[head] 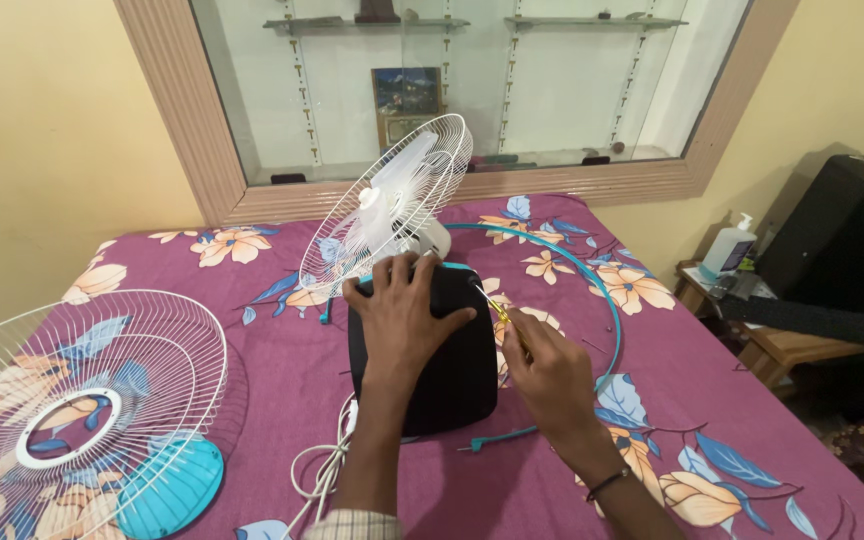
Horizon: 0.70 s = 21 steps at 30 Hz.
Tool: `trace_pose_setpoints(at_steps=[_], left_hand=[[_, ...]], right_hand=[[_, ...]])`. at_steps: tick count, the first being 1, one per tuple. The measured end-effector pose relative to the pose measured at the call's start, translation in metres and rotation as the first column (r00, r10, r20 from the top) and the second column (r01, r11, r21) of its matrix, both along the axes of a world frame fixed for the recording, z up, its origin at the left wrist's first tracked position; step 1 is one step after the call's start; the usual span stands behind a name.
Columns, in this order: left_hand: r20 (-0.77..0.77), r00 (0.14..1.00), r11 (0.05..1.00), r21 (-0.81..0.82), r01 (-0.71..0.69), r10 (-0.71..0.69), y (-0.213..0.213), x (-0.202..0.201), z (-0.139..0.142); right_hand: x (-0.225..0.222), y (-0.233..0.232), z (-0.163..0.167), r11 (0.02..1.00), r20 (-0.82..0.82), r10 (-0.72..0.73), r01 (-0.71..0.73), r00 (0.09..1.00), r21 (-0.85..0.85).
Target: The person uses a yellow screwdriver to remove and then reinsert screws on the back panel of a black portable fan. The person handles the fan and the screwdriver throughout the clip.
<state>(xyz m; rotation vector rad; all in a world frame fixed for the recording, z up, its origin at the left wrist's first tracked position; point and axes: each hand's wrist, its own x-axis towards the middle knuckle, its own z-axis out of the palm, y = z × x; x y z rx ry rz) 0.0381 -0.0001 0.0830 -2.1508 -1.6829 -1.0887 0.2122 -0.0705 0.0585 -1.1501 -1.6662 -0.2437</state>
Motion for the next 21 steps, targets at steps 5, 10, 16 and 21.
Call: trace_pose_setpoints(at_steps=[5,10,16,21], left_hand=[[-0.134,0.991,0.971,-0.241,-0.012,-0.021,0.013,0.002,0.021],[-0.168,0.986,0.983,-0.183,-0.012,-0.019,0.024,0.014,0.019],[-0.149,0.987,0.971,-0.240,0.020,-0.058,0.028,0.010,0.018],[-0.135,0.989,0.981,-0.194,0.029,-0.056,0.023,0.003,0.018]], right_hand=[[0.001,0.000,0.004,0.998,0.084,-0.051,0.053,0.995,-0.023],[0.005,0.001,0.004,0.998,0.136,-0.067,0.066,0.988,0.011],[0.007,0.002,0.008,0.998,0.135,-0.063,0.066,0.989,-0.016],[0.003,0.002,0.011,0.999,0.184,-0.047,0.043,0.982,0.031]])
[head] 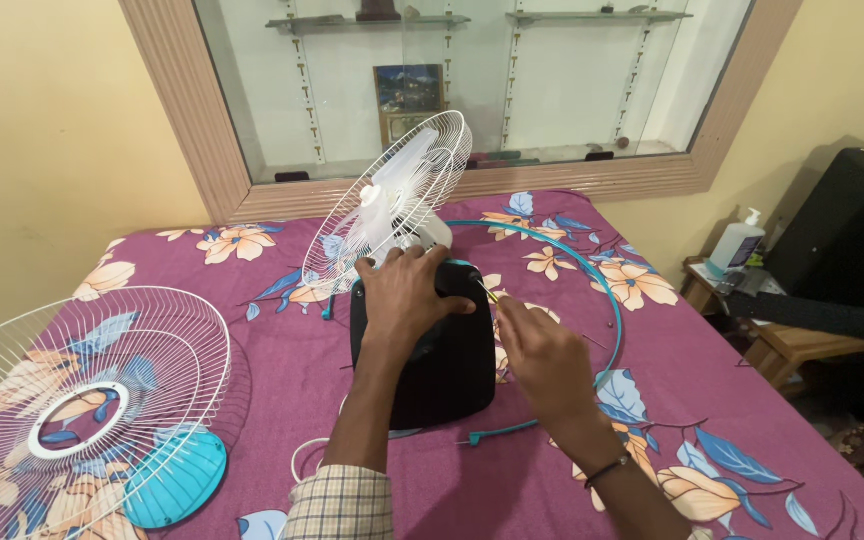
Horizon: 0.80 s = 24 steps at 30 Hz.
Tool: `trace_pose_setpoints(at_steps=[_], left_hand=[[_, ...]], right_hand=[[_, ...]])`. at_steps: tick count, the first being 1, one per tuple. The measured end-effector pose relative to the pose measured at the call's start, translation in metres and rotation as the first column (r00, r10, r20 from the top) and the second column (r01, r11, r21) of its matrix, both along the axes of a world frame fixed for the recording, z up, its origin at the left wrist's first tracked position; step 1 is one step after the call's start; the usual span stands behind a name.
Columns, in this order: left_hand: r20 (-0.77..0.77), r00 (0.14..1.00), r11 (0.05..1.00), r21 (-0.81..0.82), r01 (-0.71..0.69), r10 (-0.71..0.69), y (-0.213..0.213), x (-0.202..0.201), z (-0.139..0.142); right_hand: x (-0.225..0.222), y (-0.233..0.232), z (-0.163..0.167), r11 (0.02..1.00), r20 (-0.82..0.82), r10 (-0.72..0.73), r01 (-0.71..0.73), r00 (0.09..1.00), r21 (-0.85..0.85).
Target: The person uses a yellow screwdriver to remove and then reinsert screws on the back panel of a black portable fan. The person handles the fan and the screwdriver throughout the clip.
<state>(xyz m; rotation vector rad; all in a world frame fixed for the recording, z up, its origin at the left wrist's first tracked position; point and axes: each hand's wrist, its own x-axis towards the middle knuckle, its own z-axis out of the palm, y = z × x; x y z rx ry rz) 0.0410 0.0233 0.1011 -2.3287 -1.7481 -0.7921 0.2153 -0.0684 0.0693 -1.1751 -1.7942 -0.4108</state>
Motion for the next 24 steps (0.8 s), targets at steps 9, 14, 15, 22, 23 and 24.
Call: trace_pose_setpoints(at_steps=[9,14,15,22,23,24], left_hand=[[0.017,1.000,0.999,0.034,0.019,-0.019,-0.002,0.001,-0.003],[0.030,0.999,0.998,0.055,0.022,-0.024,-0.002,0.002,-0.005],[0.028,0.999,0.999,0.043,0.020,-0.021,-0.002,0.003,-0.006],[0.015,1.000,0.998,0.059,0.024,-0.025,0.000,0.004,-0.005],[0.018,0.999,0.997,0.068,0.026,-0.027,0.000,0.004,-0.006],[0.020,0.999,0.997,0.076,0.028,-0.029,0.000,0.003,-0.006]], right_hand=[[-0.003,0.007,0.003,0.996,0.055,-0.064,0.068,0.996,-0.060],[0.000,0.013,0.000,0.991,-0.028,-0.068,0.064,0.997,-0.118],[0.000,0.014,-0.002,0.989,-0.047,-0.068,0.061,0.997,-0.131],[0.007,0.027,-0.005,0.979,-0.355,-0.045,-0.029,0.934,-0.201],[0.010,0.029,-0.004,0.958,-0.434,-0.053,-0.077,0.899,-0.276],[0.011,0.032,-0.004,0.929,-0.508,-0.068,-0.131,0.858,-0.346]])
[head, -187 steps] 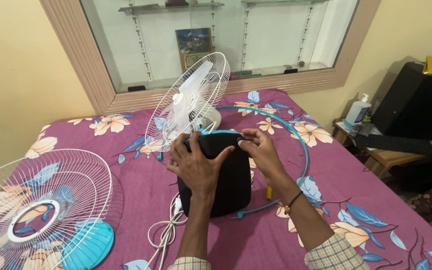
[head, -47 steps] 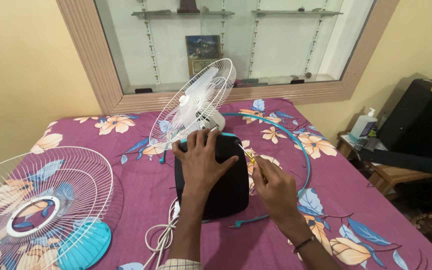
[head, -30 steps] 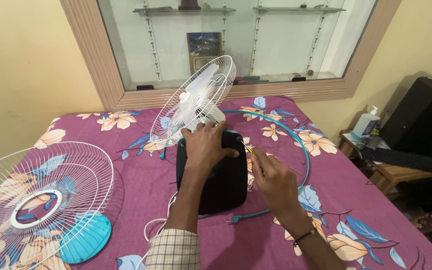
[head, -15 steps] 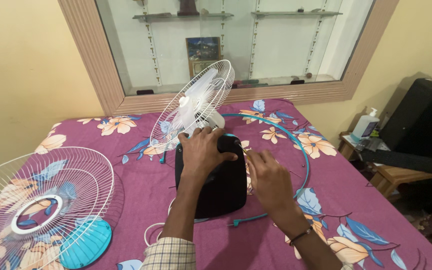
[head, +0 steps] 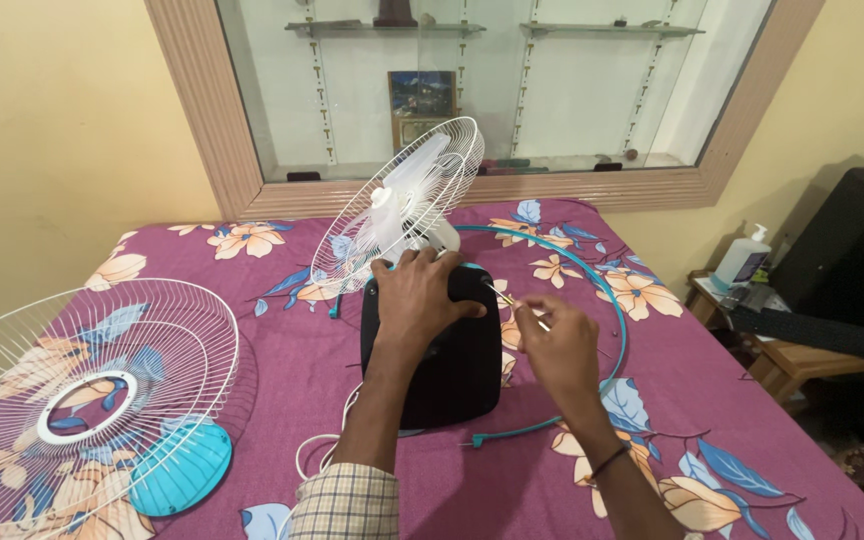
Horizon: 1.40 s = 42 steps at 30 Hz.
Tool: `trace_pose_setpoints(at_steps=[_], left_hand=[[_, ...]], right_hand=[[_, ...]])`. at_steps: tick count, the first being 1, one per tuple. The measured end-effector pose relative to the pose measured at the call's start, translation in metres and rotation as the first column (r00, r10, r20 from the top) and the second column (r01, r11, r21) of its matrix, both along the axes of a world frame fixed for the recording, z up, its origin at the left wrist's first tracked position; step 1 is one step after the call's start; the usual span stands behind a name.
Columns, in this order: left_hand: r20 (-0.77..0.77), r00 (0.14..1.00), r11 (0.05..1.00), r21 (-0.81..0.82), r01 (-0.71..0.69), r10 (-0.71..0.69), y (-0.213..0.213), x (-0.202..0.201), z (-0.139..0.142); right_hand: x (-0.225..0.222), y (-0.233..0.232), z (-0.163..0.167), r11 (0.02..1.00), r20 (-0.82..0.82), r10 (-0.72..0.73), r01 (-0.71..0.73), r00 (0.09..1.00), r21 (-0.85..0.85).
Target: The person uses a yellow screwdriver to remove and then reinsert screws on the back panel of a black portable fan. The person handles the fan and the screwdriver throughout the clip.
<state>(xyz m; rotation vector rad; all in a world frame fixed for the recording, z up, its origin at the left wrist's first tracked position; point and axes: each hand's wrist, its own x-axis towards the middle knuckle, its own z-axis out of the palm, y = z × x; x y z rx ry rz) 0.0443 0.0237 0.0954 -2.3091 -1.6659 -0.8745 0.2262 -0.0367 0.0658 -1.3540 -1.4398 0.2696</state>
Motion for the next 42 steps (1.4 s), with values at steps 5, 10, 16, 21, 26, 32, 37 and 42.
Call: trace_pose_setpoints(at_steps=[5,10,16,21,26,32,37,42], left_hand=[[0.000,1.000,1.000,-0.008,-0.003,0.003,0.000,-0.001,-0.003],[-0.002,1.000,1.000,-0.002,-0.016,0.016,0.003,0.002,-0.004],[0.016,0.999,0.999,-0.030,-0.033,0.034,0.001,0.003,-0.003],[0.011,1.000,0.999,-0.021,-0.026,0.026,-0.002,0.002,0.000],[0.026,0.999,0.999,-0.029,-0.025,0.026,-0.004,-0.001,0.002],[0.023,0.999,0.999,-0.006,-0.032,0.032,-0.005,-0.006,0.004],[0.020,0.999,0.999,-0.016,-0.031,0.031,-0.008,-0.006,0.005],[0.024,0.999,1.000,-0.004,-0.030,0.030,-0.009,-0.007,0.005]], right_hand=[[0.007,0.001,-0.010,0.943,-0.620,0.126,-0.288,0.774,-0.168],[0.011,0.007,-0.033,0.889,-0.847,0.173,-0.450,0.502,-0.085],[0.026,0.000,-0.030,0.833,-0.892,0.191,-0.548,0.411,-0.075],[0.030,-0.013,-0.017,0.901,-0.662,0.316,-0.434,0.679,-0.016],[0.019,-0.017,-0.018,0.981,-0.102,0.122,-0.104,0.987,0.167],[0.007,-0.024,-0.027,0.912,0.288,-0.042,-0.080,0.957,0.401],[0.006,-0.025,-0.028,0.912,0.319,-0.034,-0.101,0.947,0.397],[0.003,-0.024,-0.032,0.927,0.300,-0.025,-0.090,0.954,0.364]])
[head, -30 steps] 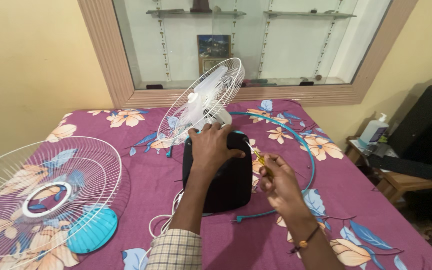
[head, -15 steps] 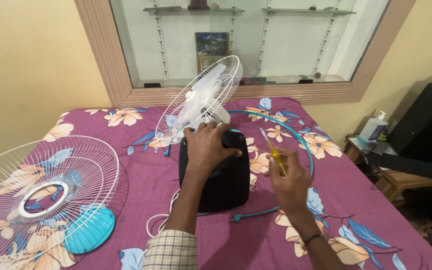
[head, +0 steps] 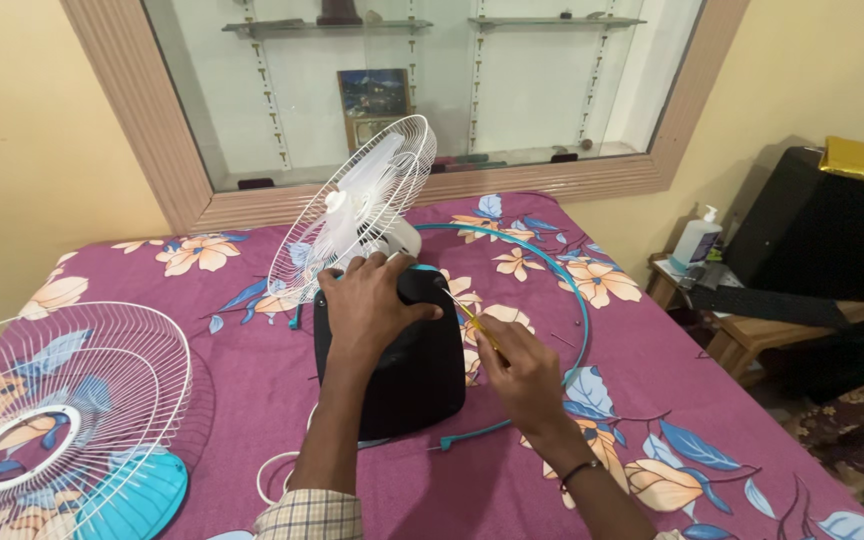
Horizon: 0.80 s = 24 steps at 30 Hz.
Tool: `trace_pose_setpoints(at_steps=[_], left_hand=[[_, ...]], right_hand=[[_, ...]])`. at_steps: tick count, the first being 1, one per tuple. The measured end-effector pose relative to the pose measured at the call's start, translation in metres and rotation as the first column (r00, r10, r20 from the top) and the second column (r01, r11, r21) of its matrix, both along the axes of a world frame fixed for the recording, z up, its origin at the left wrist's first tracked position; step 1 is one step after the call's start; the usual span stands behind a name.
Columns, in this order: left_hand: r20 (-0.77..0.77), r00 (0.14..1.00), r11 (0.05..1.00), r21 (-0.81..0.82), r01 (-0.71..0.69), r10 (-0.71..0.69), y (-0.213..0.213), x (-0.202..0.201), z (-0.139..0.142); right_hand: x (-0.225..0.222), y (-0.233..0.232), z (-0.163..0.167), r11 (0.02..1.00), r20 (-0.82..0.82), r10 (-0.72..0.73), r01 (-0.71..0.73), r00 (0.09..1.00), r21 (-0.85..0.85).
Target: The person uses a yellow screwdriver to remove and then reinsert screws on the back panel of a black portable fan. The person handles the fan and the screwdriver throughout the clip.
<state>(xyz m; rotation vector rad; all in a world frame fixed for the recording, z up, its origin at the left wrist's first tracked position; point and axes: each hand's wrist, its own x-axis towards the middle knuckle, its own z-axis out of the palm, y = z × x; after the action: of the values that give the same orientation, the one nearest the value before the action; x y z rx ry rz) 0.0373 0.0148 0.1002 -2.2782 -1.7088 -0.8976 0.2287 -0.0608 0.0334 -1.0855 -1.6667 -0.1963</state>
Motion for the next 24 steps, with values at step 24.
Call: trace_pose_setpoints(at_steps=[24], left_hand=[[-0.017,1.000,1.000,0.019,-0.002,0.002,0.002,0.003,-0.003]], right_hand=[[-0.012,-0.005,0.015,0.992,0.216,-0.119,0.106,0.969,0.073]])
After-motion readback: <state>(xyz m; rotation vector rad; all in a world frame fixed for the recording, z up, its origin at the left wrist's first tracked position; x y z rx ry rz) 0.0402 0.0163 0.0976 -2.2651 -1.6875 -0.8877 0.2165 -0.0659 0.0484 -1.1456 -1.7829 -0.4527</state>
